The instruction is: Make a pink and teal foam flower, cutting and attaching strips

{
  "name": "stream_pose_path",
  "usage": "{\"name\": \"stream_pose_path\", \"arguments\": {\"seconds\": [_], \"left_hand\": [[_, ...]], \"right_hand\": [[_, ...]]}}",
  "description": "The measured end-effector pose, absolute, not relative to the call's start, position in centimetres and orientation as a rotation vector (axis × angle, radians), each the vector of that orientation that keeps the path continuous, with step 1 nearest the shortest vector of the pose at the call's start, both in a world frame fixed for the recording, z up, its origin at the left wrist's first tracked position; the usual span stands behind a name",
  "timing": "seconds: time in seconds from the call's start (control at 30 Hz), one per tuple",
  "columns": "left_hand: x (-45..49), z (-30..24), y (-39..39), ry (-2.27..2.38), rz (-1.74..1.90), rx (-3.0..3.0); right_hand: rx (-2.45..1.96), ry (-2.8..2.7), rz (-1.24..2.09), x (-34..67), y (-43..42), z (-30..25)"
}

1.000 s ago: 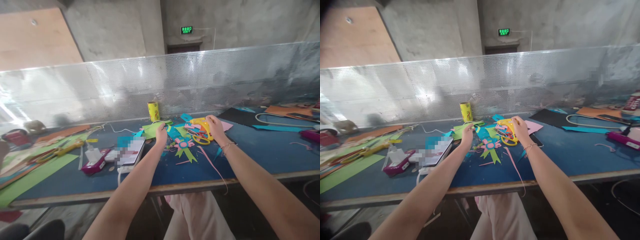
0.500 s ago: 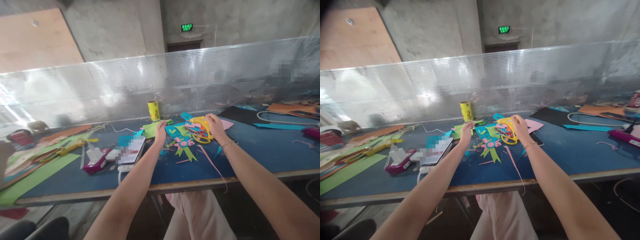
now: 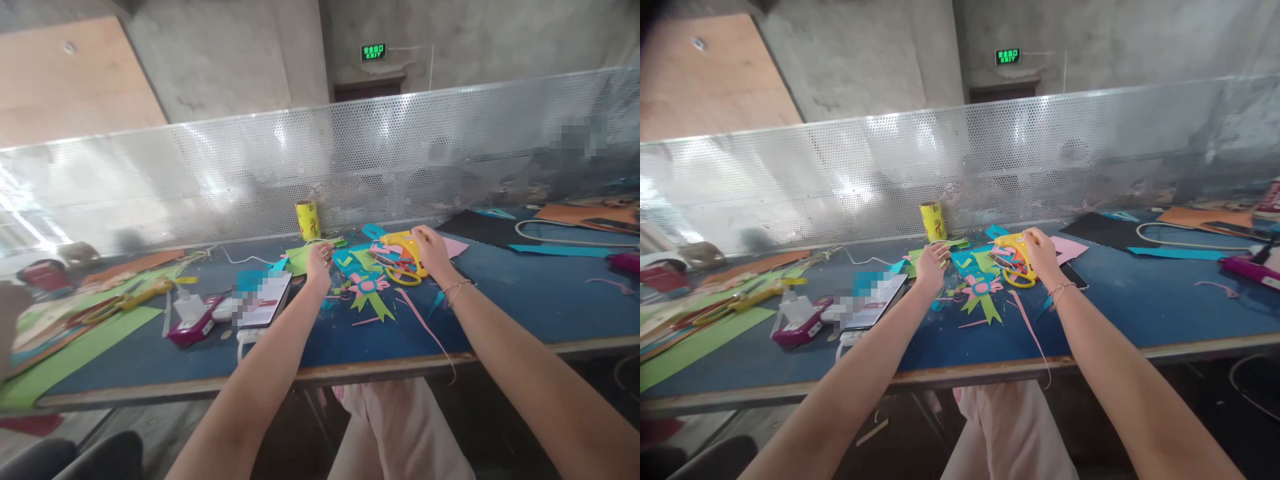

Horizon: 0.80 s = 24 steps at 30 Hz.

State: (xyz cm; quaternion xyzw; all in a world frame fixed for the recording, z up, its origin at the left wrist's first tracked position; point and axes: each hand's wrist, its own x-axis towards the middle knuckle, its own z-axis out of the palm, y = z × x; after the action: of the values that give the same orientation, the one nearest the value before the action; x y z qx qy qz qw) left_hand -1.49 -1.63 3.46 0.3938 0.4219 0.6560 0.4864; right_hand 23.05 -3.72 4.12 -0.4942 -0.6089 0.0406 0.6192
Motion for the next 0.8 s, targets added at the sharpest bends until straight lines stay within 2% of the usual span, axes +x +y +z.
{"name": "stream_pose_path", "arguments": {"seconds": [0.2, 0.3, 0.37, 0.43, 0.5, 0.57, 0.63, 0.8], "left_hand": [[-3.1, 5.1, -2.0, 0.932, 1.792, 0.929], [-3.6, 5.3, -1.6, 1.103, 1.927, 0.959], [-3.7, 5.2, -1.4, 1.313, 1.883, 1.139], [-3.9, 5.2, -1.5, 1.487, 1.609, 1.489], [-4.1, 5.3, -2.0, 1.528, 1.141, 1.831], [-4.4, 5.5, -2.8, 1.514, 0.655, 1.958], [-4.8, 5.7, -3.5, 1.516, 0.33, 1.948], [-5.7, 5.1, -3.5, 1.571, 0.313, 1.84]], "right_hand": [[-1.127, -1.397, 0.078, 23.1, -3.8, 4.2], [-1.124, -1.403, 0.089, 23.1, -3.9, 4.3], [-1.12, -1.406, 0.091, 23.0, -3.9, 4.2], [-1.119, -1.399, 0.089, 23.0, -3.9, 4.2], [-1.121, -1.399, 0.095, 23.0, -3.9, 4.1], [-1.128, -1.403, 0.104, 23.1, -3.8, 4.0], [-1.138, -1.406, 0.108, 23.1, -3.7, 4.0], [-1.149, -1.414, 0.084, 23.1, -3.6, 4.0]]}}
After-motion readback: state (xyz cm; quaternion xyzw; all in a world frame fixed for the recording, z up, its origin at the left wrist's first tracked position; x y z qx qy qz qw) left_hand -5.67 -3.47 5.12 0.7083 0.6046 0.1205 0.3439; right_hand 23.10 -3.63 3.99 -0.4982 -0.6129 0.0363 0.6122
